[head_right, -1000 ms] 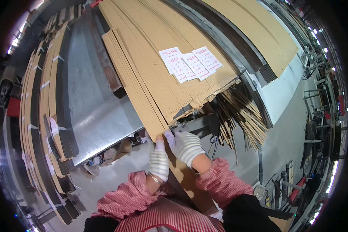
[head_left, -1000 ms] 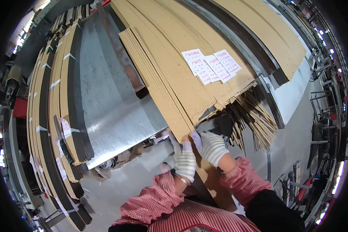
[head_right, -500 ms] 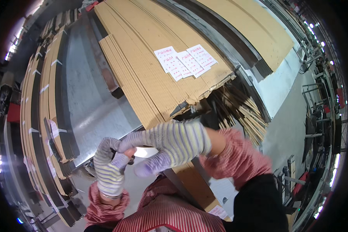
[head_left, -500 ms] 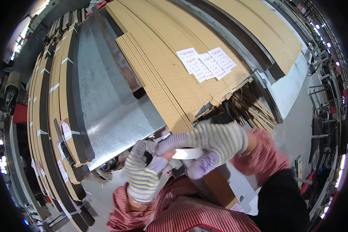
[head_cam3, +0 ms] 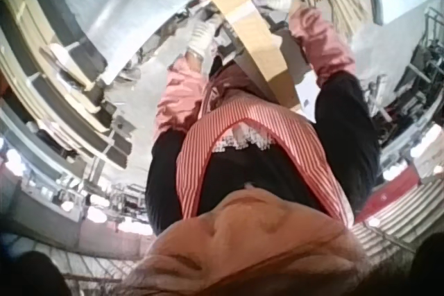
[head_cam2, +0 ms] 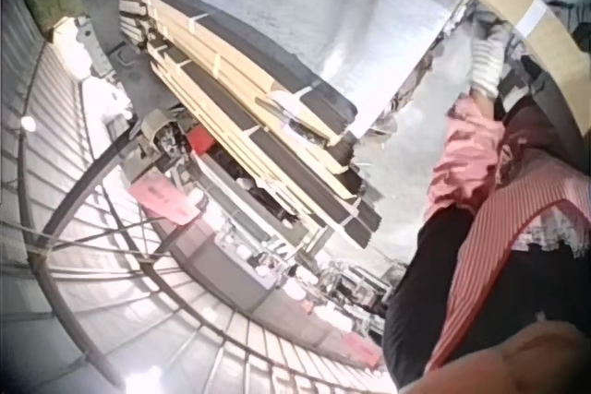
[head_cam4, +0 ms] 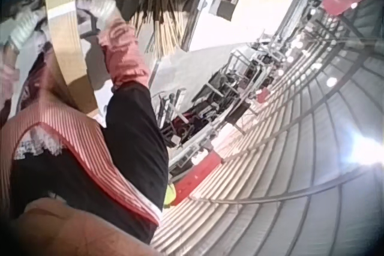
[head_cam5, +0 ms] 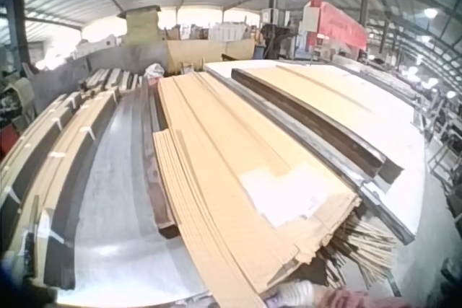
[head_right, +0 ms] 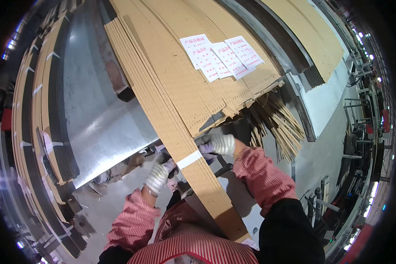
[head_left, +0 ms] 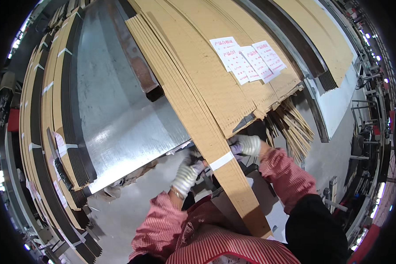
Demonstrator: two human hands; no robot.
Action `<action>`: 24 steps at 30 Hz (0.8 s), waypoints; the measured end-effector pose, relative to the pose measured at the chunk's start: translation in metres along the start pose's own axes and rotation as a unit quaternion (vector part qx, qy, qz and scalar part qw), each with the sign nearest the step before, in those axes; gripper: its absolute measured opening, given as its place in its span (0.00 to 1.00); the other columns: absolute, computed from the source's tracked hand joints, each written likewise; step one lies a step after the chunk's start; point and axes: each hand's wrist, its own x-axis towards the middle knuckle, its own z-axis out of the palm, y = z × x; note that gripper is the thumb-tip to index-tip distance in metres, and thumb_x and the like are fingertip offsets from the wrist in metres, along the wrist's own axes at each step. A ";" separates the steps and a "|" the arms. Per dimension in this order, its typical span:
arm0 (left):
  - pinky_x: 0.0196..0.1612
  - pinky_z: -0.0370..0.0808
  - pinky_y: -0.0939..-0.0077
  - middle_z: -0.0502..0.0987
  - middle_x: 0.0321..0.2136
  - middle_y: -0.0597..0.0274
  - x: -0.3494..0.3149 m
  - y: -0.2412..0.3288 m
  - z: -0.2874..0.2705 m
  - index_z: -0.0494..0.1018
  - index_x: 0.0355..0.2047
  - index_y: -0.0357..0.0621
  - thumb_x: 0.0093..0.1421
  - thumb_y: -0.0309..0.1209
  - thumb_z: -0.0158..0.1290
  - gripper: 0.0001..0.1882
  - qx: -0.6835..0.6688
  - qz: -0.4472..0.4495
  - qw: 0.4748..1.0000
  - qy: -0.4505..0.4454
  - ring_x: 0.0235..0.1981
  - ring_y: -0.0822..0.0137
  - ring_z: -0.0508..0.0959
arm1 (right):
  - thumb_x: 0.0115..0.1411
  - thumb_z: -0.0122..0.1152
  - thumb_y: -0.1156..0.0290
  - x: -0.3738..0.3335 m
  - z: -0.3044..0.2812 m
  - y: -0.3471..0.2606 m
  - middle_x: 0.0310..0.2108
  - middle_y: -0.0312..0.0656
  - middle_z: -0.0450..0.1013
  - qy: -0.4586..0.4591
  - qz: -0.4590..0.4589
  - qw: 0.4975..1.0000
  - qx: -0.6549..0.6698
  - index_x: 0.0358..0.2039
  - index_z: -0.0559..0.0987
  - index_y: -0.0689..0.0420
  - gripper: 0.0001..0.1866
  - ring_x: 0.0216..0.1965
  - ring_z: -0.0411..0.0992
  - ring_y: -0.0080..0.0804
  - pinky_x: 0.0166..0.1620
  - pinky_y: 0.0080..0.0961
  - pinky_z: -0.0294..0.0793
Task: The recorder bundles stacks of thin wooden slats together using white adhesive tape and attaches paper labels to each bundle.
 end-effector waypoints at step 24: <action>0.23 0.71 0.64 0.74 0.30 0.52 -0.004 0.073 0.060 0.67 0.38 0.44 0.45 0.41 0.61 0.24 0.507 0.314 0.802 0.027 0.21 0.54 0.76 | 0.48 0.65 0.52 -0.082 0.069 -0.187 0.30 0.48 0.73 0.318 -0.122 0.834 -0.434 0.48 0.71 0.57 0.31 0.33 0.73 0.46 0.38 0.34 0.70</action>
